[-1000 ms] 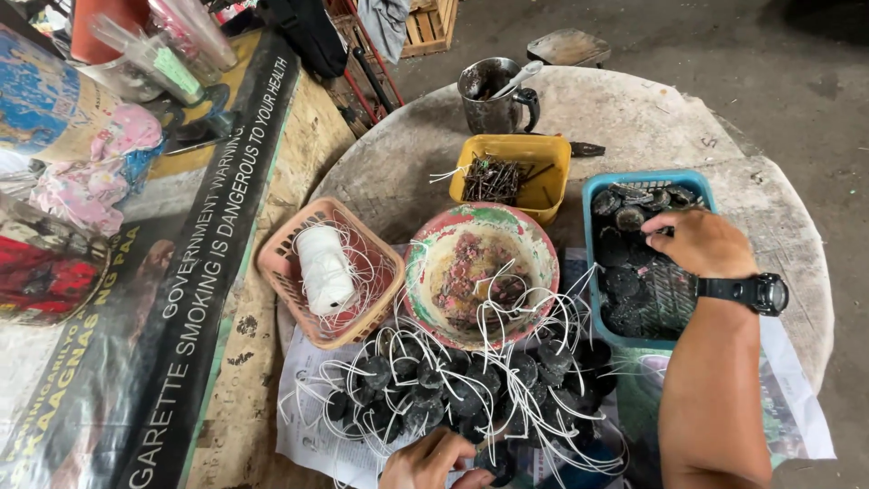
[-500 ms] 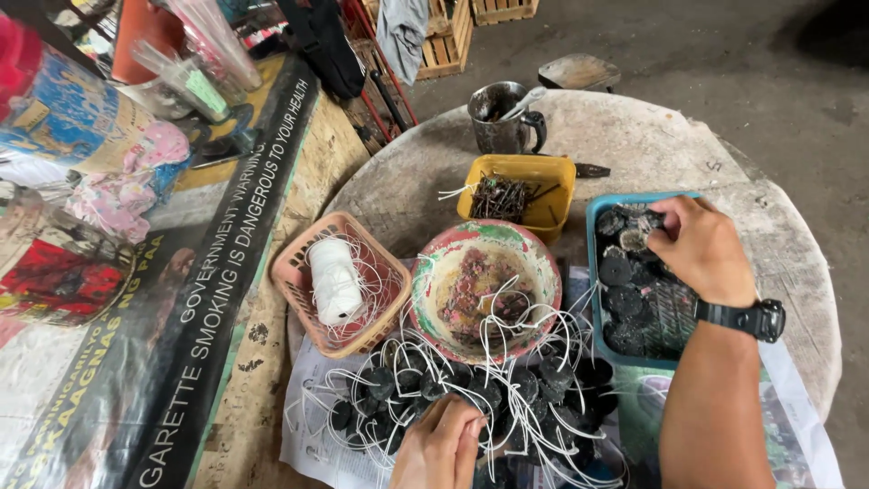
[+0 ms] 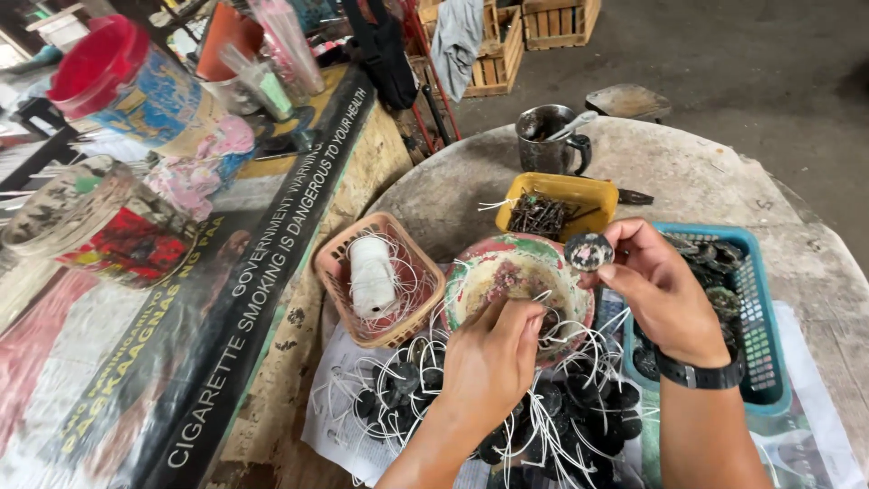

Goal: Assembling small black components by threading and tying white strings through them

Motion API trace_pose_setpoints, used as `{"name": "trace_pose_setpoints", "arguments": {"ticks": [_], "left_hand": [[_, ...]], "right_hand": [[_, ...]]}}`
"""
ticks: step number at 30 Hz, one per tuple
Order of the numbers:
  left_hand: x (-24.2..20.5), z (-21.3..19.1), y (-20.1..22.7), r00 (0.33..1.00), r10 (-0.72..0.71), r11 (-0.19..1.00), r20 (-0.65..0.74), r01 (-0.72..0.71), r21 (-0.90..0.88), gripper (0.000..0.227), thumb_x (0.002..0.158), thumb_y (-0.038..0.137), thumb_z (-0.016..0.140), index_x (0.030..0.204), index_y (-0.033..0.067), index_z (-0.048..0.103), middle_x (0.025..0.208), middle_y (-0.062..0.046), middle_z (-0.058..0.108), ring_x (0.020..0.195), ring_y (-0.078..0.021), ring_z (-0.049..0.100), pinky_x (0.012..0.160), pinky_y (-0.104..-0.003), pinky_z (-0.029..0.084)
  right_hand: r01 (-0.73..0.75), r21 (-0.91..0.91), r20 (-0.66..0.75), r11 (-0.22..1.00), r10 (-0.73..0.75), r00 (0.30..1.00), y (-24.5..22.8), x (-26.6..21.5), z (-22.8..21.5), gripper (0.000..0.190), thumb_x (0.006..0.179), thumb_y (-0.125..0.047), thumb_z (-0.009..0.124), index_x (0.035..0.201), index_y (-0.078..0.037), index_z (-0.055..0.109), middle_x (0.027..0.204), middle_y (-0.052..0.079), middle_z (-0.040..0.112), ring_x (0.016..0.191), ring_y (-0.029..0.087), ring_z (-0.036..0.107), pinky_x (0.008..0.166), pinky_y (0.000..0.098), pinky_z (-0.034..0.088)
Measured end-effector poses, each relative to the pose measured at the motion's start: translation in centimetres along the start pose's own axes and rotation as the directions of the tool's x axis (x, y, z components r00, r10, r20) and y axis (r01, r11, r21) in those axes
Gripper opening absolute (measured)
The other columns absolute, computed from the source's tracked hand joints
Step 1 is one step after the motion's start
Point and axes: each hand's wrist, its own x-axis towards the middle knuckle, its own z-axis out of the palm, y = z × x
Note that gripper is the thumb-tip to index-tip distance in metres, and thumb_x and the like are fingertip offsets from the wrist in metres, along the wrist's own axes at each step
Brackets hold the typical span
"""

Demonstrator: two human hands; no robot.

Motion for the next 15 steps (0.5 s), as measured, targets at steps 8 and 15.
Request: {"name": "trace_pose_setpoints", "arguments": {"ticks": [8,15], "left_hand": [[1.6,0.3,0.0,0.998,-0.007,1.000,-0.057,0.008,0.022,0.014,0.088,0.017,0.039,0.088,0.0087,0.050,0.077,-0.007,0.057,0.058,-0.0280,0.055,0.047,-0.038,0.041],[1.2,0.1,-0.4,0.996,-0.078,0.996,-0.053,0.075,-0.046,0.014,0.088,0.018,0.038,0.090,0.0095,0.048,0.079,-0.011,0.058,0.056,-0.0318,0.055,0.047,-0.040,0.041]], "right_hand": [[0.048,-0.276,0.074,0.960,-0.028,0.997,-1.4,-0.8,2.5,0.017,0.080,-0.002,0.050,0.094,-0.006,0.043,0.082,0.001,0.044,0.070,0.008,0.047,0.057,0.0191,0.039],[0.055,-0.710,-0.006,0.702,-0.084,0.996,-1.3,-1.0,3.2,0.028,0.073,-0.004,0.057,0.099,-0.008,0.048,0.082,0.002,0.050,0.069,0.008,0.047,0.059,0.0211,0.039]]}}
